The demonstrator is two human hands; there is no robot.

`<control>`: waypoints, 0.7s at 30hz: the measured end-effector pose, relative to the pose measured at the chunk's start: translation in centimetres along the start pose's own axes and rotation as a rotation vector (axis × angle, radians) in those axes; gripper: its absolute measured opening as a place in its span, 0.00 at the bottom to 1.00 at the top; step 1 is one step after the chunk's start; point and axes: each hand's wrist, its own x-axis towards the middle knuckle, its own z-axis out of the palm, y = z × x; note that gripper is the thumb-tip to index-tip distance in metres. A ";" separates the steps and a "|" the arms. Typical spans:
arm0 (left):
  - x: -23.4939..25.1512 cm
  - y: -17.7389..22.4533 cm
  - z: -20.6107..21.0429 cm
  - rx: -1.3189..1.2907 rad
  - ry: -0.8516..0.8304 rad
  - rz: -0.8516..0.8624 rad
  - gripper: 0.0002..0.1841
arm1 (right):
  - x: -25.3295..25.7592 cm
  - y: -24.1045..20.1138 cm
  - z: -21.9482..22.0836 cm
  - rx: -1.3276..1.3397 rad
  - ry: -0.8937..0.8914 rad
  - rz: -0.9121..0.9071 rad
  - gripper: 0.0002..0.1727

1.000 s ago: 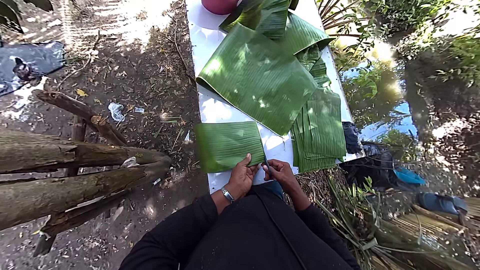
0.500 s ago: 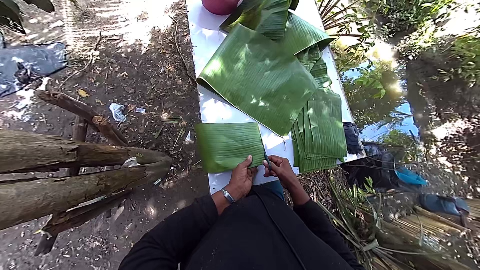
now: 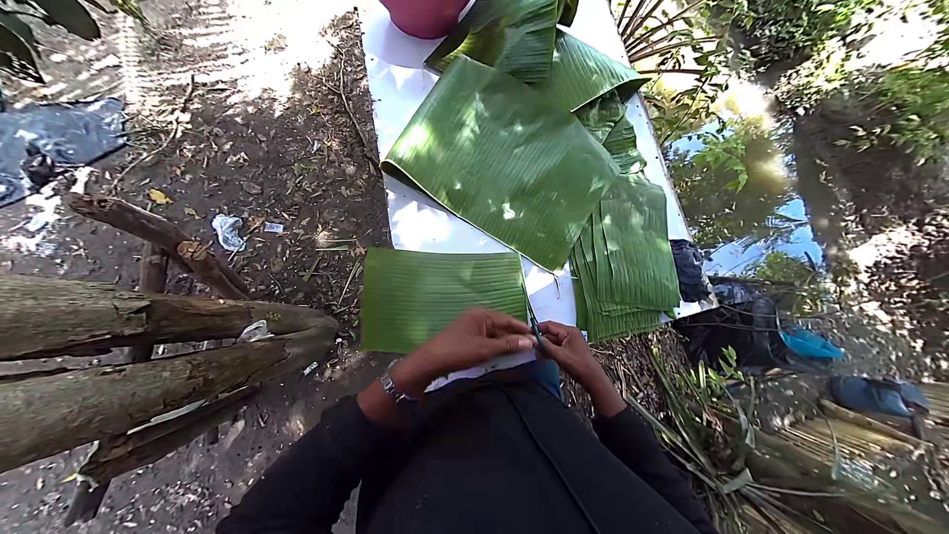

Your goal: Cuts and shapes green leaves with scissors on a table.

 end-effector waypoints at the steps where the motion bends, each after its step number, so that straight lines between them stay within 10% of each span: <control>1: 1.0 0.6 -1.2 0.140 0.147 0.035 0.18 | -0.1 0.2 -0.2 -0.016 -0.012 -0.007 0.14; 4: 6.8 -1.3 -6.2 0.538 0.353 0.043 0.34 | -0.3 0.5 -0.5 -0.058 -0.031 -0.033 0.15; 7: 11.9 -4.6 -10.2 0.610 0.203 -0.030 0.42 | -0.2 0.5 -0.5 -0.099 -0.035 -0.054 0.17; 14: 16.0 -3.2 -10.5 0.429 -0.247 -0.257 0.14 | 0.4 0.4 -0.1 -0.126 -0.011 -0.046 0.19; 21: 15.4 -4.5 -10.8 0.163 -0.242 -0.302 0.07 | 1.3 0.6 0.4 -0.196 0.030 -0.059 0.24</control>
